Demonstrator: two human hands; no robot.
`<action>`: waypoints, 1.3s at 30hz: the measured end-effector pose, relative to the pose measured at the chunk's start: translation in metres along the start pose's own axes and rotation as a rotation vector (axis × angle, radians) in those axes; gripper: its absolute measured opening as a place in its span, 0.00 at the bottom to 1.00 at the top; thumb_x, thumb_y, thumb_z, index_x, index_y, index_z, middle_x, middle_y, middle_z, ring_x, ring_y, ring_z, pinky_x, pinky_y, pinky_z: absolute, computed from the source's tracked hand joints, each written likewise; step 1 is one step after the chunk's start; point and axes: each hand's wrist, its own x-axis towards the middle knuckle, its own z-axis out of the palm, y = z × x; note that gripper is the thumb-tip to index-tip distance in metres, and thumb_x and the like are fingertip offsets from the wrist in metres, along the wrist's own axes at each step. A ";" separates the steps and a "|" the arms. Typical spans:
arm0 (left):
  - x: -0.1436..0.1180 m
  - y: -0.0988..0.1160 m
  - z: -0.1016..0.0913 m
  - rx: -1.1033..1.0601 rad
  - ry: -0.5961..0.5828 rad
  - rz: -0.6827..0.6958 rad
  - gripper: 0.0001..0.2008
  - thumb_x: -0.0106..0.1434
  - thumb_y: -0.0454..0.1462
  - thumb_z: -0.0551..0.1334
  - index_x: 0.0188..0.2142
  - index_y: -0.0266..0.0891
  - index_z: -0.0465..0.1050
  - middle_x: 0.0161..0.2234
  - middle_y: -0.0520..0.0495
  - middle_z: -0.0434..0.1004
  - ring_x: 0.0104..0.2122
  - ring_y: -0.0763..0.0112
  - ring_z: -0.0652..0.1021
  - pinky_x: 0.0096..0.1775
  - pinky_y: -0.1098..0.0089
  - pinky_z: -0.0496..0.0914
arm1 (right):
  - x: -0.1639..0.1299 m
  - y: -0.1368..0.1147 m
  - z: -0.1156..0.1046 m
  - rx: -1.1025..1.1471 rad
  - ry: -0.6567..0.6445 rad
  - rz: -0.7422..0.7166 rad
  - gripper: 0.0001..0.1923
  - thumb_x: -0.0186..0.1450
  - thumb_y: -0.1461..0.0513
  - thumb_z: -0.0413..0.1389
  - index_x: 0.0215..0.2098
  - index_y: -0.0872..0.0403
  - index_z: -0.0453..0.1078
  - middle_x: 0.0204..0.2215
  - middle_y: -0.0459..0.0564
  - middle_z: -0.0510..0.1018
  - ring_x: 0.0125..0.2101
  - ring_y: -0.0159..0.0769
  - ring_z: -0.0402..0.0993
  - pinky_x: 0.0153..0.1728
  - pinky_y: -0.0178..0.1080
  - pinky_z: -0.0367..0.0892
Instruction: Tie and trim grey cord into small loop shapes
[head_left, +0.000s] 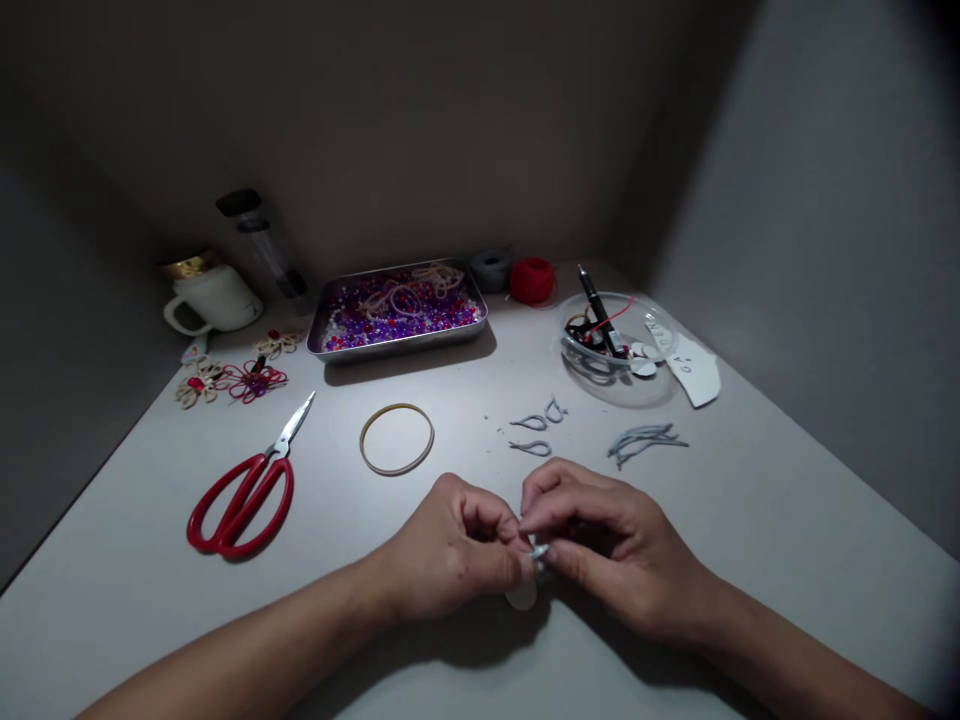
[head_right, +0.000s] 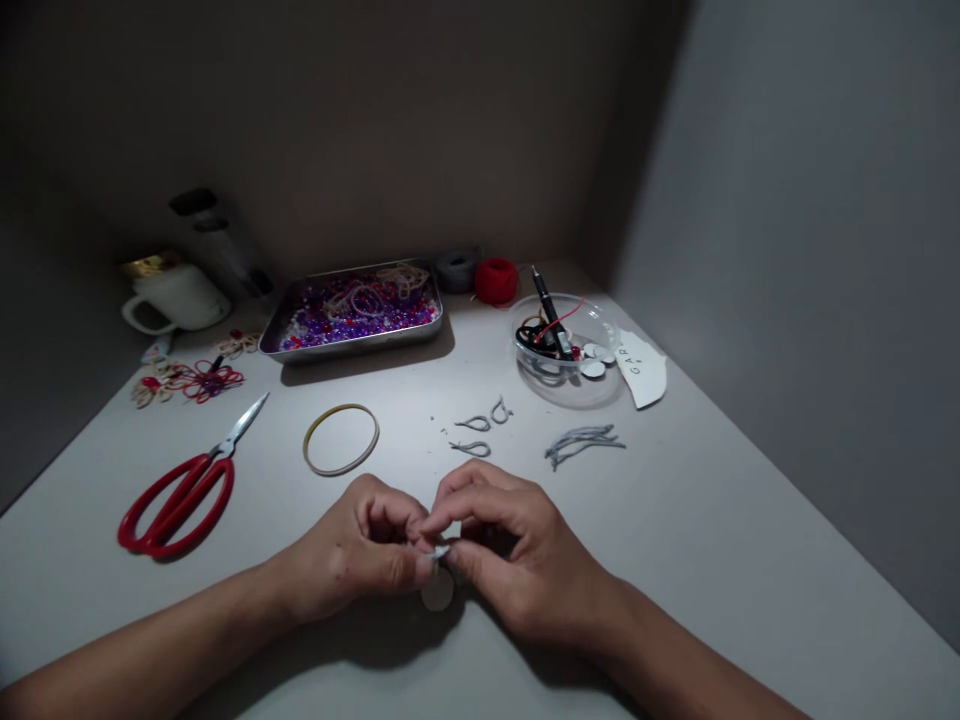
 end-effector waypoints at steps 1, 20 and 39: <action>0.000 0.000 0.000 -0.004 0.002 0.003 0.03 0.43 0.29 0.60 0.17 0.35 0.70 0.12 0.58 0.62 0.14 0.81 0.63 0.20 0.77 0.57 | 0.000 0.000 0.000 -0.006 -0.003 0.008 0.13 0.54 0.74 0.53 0.32 0.53 0.72 0.29 0.48 0.71 0.27 0.32 0.68 0.27 0.35 0.63; 0.000 -0.004 -0.001 0.101 0.096 0.054 0.05 0.46 0.35 0.62 0.18 0.34 0.69 0.13 0.56 0.62 0.14 0.80 0.60 0.18 0.75 0.54 | 0.004 -0.004 0.004 -0.009 0.018 0.276 0.02 0.52 0.68 0.55 0.22 0.57 0.69 0.25 0.47 0.70 0.20 0.28 0.62 0.20 0.32 0.59; -0.008 -0.022 0.006 0.935 0.425 0.678 0.04 0.53 0.29 0.58 0.28 0.32 0.72 0.21 0.48 0.67 0.20 0.73 0.66 0.24 0.71 0.58 | 0.003 -0.002 0.011 0.308 0.102 0.597 0.09 0.56 0.58 0.58 0.28 0.56 0.67 0.22 0.43 0.69 0.16 0.25 0.63 0.18 0.32 0.60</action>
